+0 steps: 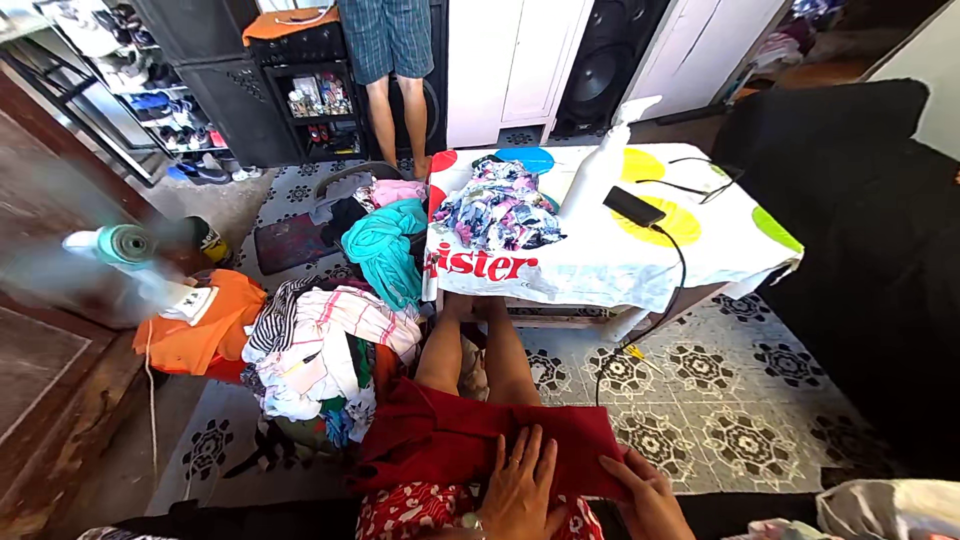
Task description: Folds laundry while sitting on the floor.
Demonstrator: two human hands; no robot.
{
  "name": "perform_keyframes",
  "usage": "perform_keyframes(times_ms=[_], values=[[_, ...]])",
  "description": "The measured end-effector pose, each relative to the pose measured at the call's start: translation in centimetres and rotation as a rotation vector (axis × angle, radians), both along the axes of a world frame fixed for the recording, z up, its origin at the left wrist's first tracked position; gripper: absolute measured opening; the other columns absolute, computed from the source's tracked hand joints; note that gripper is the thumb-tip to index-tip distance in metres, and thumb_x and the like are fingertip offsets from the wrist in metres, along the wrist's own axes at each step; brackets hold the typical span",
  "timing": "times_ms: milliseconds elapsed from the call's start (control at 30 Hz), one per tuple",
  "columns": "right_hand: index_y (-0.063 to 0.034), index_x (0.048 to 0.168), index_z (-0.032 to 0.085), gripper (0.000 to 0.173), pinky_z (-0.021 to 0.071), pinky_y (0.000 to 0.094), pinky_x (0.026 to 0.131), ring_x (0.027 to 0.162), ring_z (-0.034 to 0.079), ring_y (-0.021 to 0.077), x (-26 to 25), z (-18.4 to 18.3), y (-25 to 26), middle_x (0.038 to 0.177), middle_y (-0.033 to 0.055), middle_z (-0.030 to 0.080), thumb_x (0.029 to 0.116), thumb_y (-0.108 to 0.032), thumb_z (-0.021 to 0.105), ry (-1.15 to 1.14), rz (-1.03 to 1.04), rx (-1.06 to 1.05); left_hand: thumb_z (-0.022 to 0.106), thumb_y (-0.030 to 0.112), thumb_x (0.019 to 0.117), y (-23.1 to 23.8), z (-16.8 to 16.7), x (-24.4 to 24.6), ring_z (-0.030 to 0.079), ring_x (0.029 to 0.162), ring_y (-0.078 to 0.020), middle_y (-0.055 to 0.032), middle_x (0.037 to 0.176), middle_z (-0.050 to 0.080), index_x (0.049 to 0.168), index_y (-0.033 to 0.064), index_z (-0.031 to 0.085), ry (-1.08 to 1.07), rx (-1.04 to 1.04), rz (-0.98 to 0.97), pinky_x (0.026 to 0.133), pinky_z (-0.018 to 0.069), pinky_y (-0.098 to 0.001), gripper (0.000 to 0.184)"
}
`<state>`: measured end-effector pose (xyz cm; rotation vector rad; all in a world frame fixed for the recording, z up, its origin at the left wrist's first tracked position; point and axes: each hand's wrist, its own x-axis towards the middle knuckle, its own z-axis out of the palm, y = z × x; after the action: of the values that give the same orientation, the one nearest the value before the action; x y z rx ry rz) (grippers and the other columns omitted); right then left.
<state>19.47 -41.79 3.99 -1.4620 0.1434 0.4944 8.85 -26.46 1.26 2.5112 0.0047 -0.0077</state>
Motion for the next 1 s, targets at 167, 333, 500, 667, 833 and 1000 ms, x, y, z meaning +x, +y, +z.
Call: perform_keyframes(times_ms=[167, 333, 500, 667, 833, 1000], values=[[-0.0051, 0.105, 0.056, 0.016, 0.0602, 0.0245, 0.059, 0.067, 0.069, 0.0063, -0.6, 1.9, -0.9, 0.082, -0.0018, 0.070, 0.0961, 0.005, 0.047, 0.002, -0.085, -0.034, 0.070, 0.034, 0.0938, -0.3, 0.1, 0.0, 0.029, 0.153, -0.0354, -0.0216, 0.164, 0.031, 0.156, -0.0021, 0.037, -0.070, -0.073, -0.081, 0.121, 0.0241, -0.0613, 0.079], [-0.0065, 0.139, 0.038, 0.051, 0.0624, 0.0286, 0.063, 0.076, 0.073, 0.0105, -1.6, 3.7, 0.4, 0.100, 0.0037, 0.071, 0.0910, 0.007, 0.049, -0.005, -0.055, -0.033, 0.074, 0.037, 0.0900, 1.3, 0.0, -1.2, 0.026, 0.153, -0.0403, -0.0220, 0.164, 0.032, 0.155, -0.0005, 0.039, -0.065, -0.096, -0.099, 0.120, 0.0216, -0.0669, 0.082], [-0.0136, 0.154, 0.023, 0.073, 0.0638, 0.0325, 0.066, 0.084, 0.074, 0.0143, -2.7, 5.0, 4.3, 0.111, 0.0070, 0.069, 0.0894, 0.004, 0.052, -0.069, 0.005, 0.059, 0.078, 0.026, 0.0866, 1.7, 1.3, -2.1, 0.040, 0.148, -0.0352, -0.0206, 0.159, 0.041, 0.156, 0.0019, 0.038, -0.093, -0.247, 0.074, 0.120, 0.0241, -0.0654, 0.084], [0.0025, 0.152, 0.026, 0.082, 0.0632, 0.0321, 0.082, 0.097, 0.073, 0.0140, -4.5, 5.1, 8.7, 0.117, 0.0086, 0.070, 0.0843, -0.007, 0.070, -0.392, 0.289, 0.129, 0.071, 0.014, 0.0903, 2.5, 1.1, -2.6, 0.070, 0.110, -0.0222, -0.0162, 0.116, 0.073, 0.128, -0.0060, 0.065, -0.290, -0.638, 0.432, 0.101, 0.0542, -0.0431, 0.043], [0.0064, 0.143, 0.049, 0.058, 0.0519, 0.0350, 0.103, 0.120, 0.061, 0.0163, -4.7, 3.1, 12.0, 0.127, 0.0122, 0.065, 0.0988, -0.030, 0.061, -0.928, 0.473, -0.010, 0.058, 0.006, 0.0999, 6.2, 3.8, -4.5, 0.070, 0.098, -0.0088, -0.0085, 0.105, 0.072, 0.120, -0.0098, 0.055, -0.399, -1.249, 0.847, 0.090, 0.0591, -0.0306, 0.026], [-0.0204, 0.150, 0.055, 0.055, 0.0272, 0.0707, 0.116, 0.150, 0.037, 0.0404, -7.2, -0.6, 15.9, 0.159, 0.0123, 0.045, 0.1073, -0.046, 0.032, -1.153, 0.892, -0.518, 0.044, 0.022, 0.1102, 12.0, 2.1, -6.5, 0.070, 0.095, -0.0211, -0.0152, 0.111, 0.066, 0.137, 0.0004, 0.045, -0.307, -1.604, 1.369, 0.081, 0.0602, -0.0379, 0.035]])
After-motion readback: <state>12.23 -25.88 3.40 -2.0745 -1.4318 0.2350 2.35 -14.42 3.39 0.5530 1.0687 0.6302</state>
